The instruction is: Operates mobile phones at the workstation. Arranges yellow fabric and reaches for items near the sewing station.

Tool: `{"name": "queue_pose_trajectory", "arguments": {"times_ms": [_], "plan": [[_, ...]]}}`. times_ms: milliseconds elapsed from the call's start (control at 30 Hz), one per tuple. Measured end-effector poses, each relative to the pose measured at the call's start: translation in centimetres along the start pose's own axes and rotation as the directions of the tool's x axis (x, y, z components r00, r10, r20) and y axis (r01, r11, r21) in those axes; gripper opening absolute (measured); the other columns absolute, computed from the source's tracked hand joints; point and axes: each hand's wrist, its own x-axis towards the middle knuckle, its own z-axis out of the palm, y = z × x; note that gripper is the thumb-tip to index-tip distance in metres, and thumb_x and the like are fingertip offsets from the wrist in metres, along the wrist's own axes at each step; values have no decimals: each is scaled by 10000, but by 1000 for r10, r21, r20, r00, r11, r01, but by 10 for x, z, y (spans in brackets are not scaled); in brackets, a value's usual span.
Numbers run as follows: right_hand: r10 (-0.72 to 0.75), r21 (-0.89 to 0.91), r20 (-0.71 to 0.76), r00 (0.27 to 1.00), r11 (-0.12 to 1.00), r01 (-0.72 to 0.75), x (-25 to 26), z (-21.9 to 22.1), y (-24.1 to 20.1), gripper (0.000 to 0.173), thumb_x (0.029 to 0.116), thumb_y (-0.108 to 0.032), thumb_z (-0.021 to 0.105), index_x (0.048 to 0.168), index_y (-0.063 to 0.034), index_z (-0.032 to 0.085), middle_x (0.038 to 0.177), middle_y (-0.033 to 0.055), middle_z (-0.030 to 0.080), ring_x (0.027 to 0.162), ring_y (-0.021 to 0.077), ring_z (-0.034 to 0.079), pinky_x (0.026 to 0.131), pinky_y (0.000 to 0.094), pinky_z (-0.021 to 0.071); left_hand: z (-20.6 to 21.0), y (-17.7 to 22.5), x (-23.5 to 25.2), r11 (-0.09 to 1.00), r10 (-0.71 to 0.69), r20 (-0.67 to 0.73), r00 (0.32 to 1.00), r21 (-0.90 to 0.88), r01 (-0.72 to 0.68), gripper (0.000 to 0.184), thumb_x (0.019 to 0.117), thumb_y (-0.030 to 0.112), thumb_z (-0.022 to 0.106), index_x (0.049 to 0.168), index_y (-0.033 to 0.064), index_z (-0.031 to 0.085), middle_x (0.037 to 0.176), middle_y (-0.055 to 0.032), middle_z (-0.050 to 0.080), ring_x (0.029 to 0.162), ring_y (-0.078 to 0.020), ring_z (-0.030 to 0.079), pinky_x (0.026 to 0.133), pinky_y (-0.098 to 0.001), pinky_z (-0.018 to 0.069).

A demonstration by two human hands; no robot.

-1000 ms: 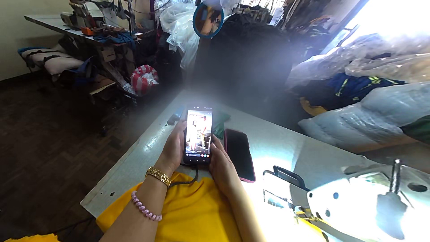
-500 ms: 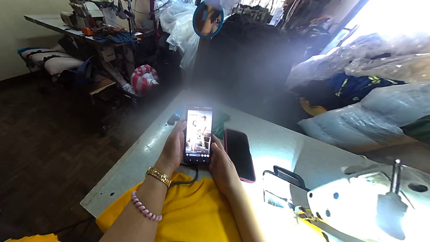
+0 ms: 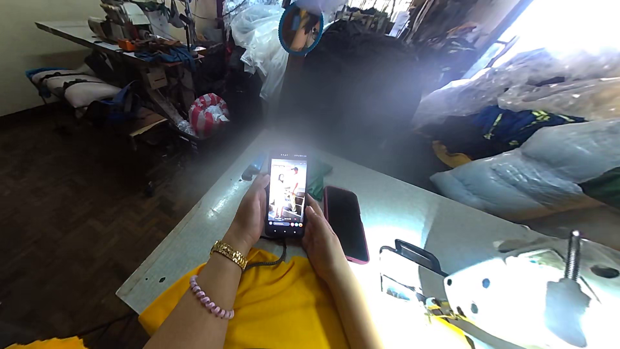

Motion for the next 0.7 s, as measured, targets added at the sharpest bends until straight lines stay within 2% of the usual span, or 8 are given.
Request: {"name": "queue_pose_trajectory", "arguments": {"times_ms": [333,700], "plan": [[-15,-22,10,1000,1000,16,1,-1,2,557,1052,-368,391,1586,-219,343,1464,53,553,1275,166,586,1017,381,525,0,0,-1,1000,7,8,1000,15,-7,574,1075,546,229,1515,247,445,1397,-15,617,1227,-178,619,974,-446,536],[-15,-36,4,1000,999,15,1,-1,2,582,1025,-317,412,1593,-221,332,1483,55,531,1279,169,578,1010,385,526,0,0,-1,1000,10,12,1000,9,-10,574,1073,546,241,1522,247,438,1400,-18,613,1225,-183,621,981,-449,534]]}}
